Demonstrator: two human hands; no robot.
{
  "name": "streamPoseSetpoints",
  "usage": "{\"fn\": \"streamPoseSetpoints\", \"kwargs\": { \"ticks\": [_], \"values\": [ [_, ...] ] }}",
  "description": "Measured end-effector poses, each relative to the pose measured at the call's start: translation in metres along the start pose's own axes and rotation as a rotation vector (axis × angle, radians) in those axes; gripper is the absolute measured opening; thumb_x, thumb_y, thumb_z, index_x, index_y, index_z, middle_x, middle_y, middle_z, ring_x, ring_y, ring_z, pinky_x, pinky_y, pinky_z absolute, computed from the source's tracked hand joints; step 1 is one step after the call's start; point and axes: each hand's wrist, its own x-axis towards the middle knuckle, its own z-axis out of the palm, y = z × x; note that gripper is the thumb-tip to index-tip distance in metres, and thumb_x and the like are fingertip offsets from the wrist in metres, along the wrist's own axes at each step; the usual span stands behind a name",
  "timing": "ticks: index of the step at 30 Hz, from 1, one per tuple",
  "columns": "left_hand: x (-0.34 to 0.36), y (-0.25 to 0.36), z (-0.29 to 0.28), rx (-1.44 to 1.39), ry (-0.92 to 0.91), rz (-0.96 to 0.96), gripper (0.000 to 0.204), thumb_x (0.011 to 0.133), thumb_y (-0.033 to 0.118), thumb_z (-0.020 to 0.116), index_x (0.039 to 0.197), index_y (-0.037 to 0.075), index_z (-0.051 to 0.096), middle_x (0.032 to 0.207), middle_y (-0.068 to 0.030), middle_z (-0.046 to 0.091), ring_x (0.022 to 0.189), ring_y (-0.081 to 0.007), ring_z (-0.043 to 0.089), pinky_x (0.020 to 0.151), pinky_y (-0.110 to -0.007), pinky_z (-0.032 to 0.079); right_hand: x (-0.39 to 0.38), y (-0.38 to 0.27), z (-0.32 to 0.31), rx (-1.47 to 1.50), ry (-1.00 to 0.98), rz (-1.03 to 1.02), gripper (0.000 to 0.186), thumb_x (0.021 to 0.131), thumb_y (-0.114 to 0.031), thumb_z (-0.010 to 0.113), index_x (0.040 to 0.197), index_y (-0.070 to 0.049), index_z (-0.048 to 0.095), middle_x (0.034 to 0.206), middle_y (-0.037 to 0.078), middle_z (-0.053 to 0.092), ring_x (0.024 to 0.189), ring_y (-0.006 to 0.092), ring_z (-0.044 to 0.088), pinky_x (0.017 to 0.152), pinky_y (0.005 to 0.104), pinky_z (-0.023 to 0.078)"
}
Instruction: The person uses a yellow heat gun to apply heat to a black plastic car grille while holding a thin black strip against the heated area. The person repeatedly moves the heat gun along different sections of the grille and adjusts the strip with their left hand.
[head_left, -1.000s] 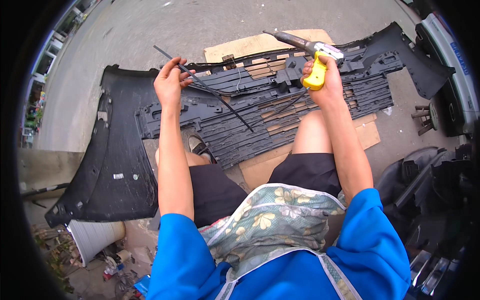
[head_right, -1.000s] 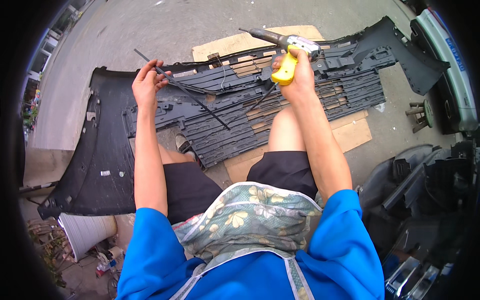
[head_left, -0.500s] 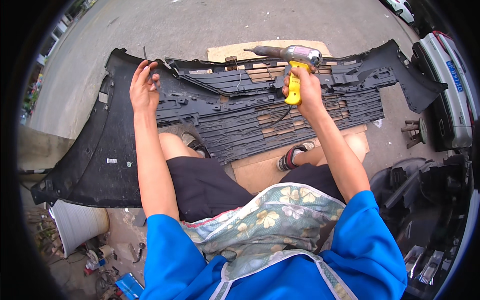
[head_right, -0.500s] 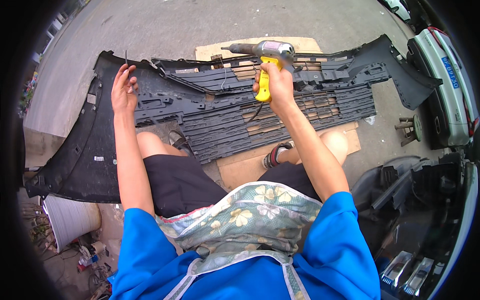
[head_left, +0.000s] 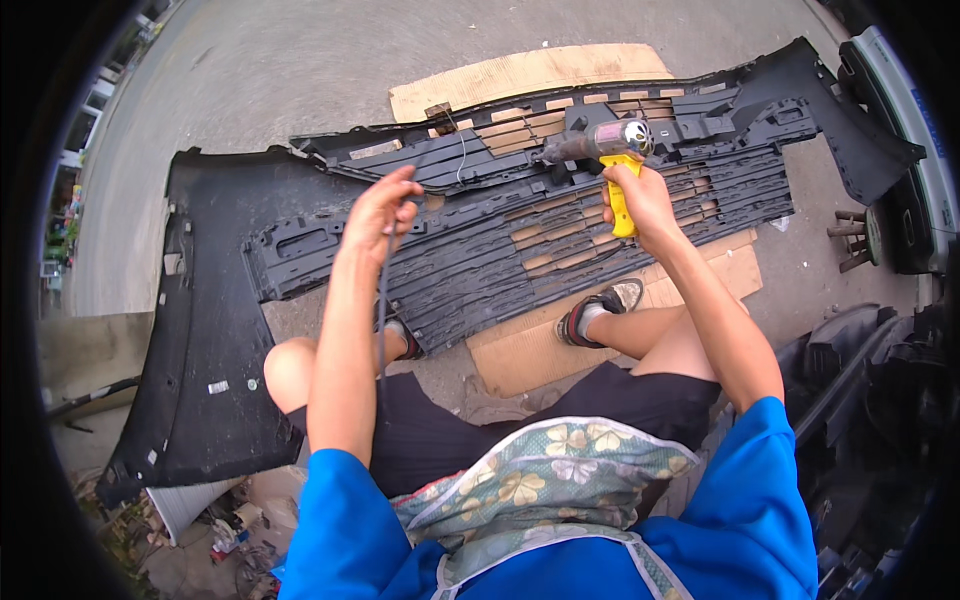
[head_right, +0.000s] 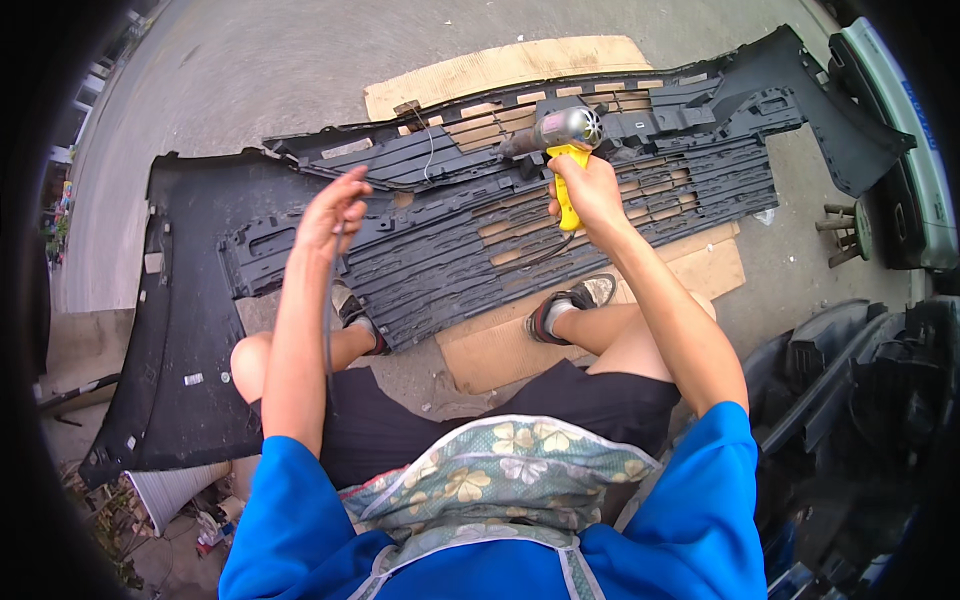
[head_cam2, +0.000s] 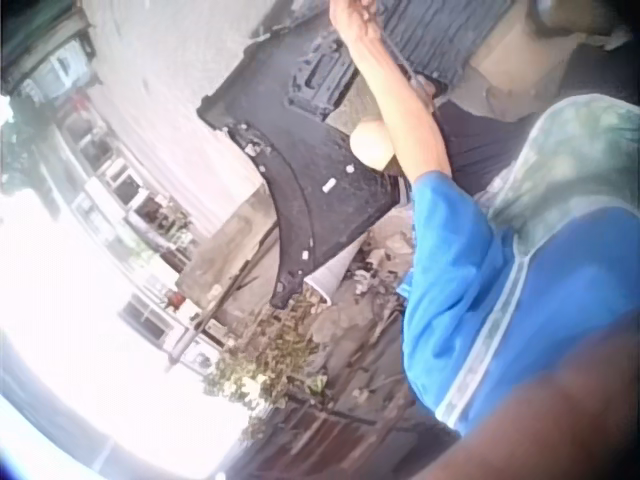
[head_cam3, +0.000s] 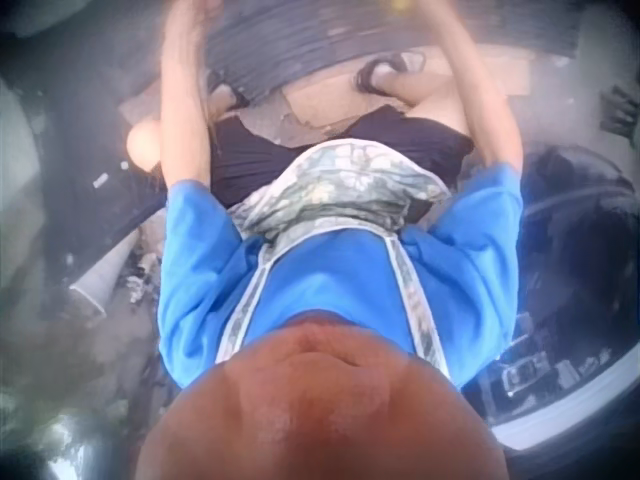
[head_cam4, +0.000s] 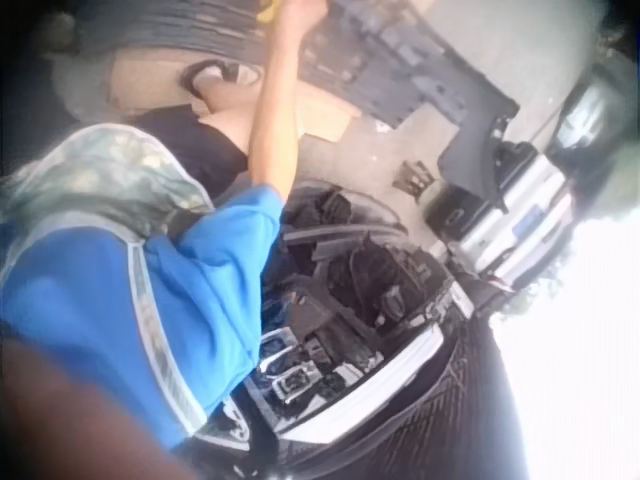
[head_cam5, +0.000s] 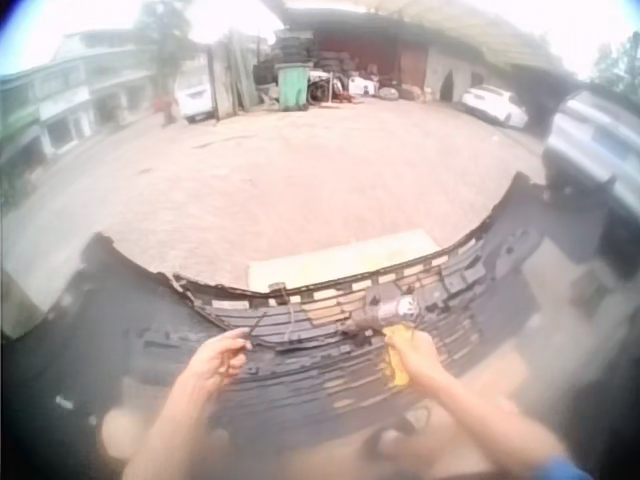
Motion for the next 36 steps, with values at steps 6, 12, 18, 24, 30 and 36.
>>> {"fn": "streamPoseSetpoints", "kwargs": {
  "ticks": [6, 12, 18, 24, 30, 36],
  "values": [
    [0.074, -0.099, 0.02, -0.079, 0.051, -0.244, 0.052, 0.089, 0.007, 0.065, 0.134, 0.001, 0.041, 0.095, -0.0077, 0.065, 0.066, -0.0099, 0.054, 0.049, -0.018, 0.038, 0.045, 0.002, 0.001, -0.028, -0.045, 0.063, 0.019, 0.09, -0.02, 0.06, 0.094, -0.001, 0.056, 0.07, 0.005, 0.059, 0.05, 0.015, 0.058, 0.046, 0.0278, 0.045],
    [0.139, -0.171, 0.029, -0.319, 0.079, -0.364, 0.06, 0.088, -0.001, 0.061, 0.142, 0.0, 0.034, 0.098, -0.0132, 0.064, 0.069, -0.0176, 0.059, 0.049, -0.021, 0.039, 0.087, -0.005, 0.009, -0.071, -0.034, 0.094, 0.02, 0.088, -0.019, 0.061, 0.094, 0.0, 0.058, 0.07, 0.006, 0.059, 0.051, 0.0155, 0.059, 0.045, 0.0281, 0.045],
    [0.173, -0.207, 0.028, -0.44, 0.115, -0.338, 0.072, 0.09, 0.0, 0.06, 0.152, 0.0, 0.022, 0.09, -0.0094, 0.059, 0.068, -0.0176, 0.058, 0.045, -0.021, 0.034, 0.097, 0.019, 0.002, -0.055, 0.034, 0.182, 0.022, 0.091, -0.021, 0.059, 0.101, -0.001, 0.054, 0.07, 0.007, 0.058, 0.05, 0.0159, 0.057, 0.047, 0.0267, 0.045],
    [0.17, -0.217, 0.023, -0.562, 0.09, -0.294, 0.038, 0.095, 0.003, 0.056, 0.132, 0.001, 0.046, 0.09, -0.0063, 0.056, 0.07, -0.0119, 0.052, 0.043, -0.017, 0.031, 0.088, 0.027, -0.006, -0.116, 0.096, 0.199, 0.024, 0.094, -0.025, 0.056, 0.098, -0.001, 0.053, 0.069, 0.008, 0.055, 0.05, 0.0155, 0.053, 0.048, 0.0265, 0.044],
    [0.142, -0.213, 0.004, -0.463, 0.13, -0.213, 0.03, 0.096, 0.008, 0.058, 0.125, 0.003, 0.053, 0.09, -0.0048, 0.056, 0.069, -0.0112, 0.052, 0.045, -0.018, 0.033, 0.063, 0.019, -0.001, -0.071, 0.104, 0.188, 0.025, 0.094, -0.027, 0.054, 0.098, -0.002, 0.053, 0.069, 0.008, 0.054, 0.049, 0.0154, 0.052, 0.049, 0.0255, 0.043],
    [0.114, -0.191, -0.002, -0.413, 0.218, -0.171, 0.029, 0.095, 0.007, 0.059, 0.124, 0.001, 0.054, 0.084, -0.0048, 0.057, 0.063, -0.0122, 0.055, 0.042, -0.019, 0.031, 0.037, -0.016, 0.006, 0.111, 0.107, 0.165, 0.03, 0.097, -0.031, 0.053, 0.103, -0.001, 0.051, 0.071, 0.007, 0.054, 0.052, 0.0131, 0.052, 0.052, 0.0228, 0.044]
  ]
}}
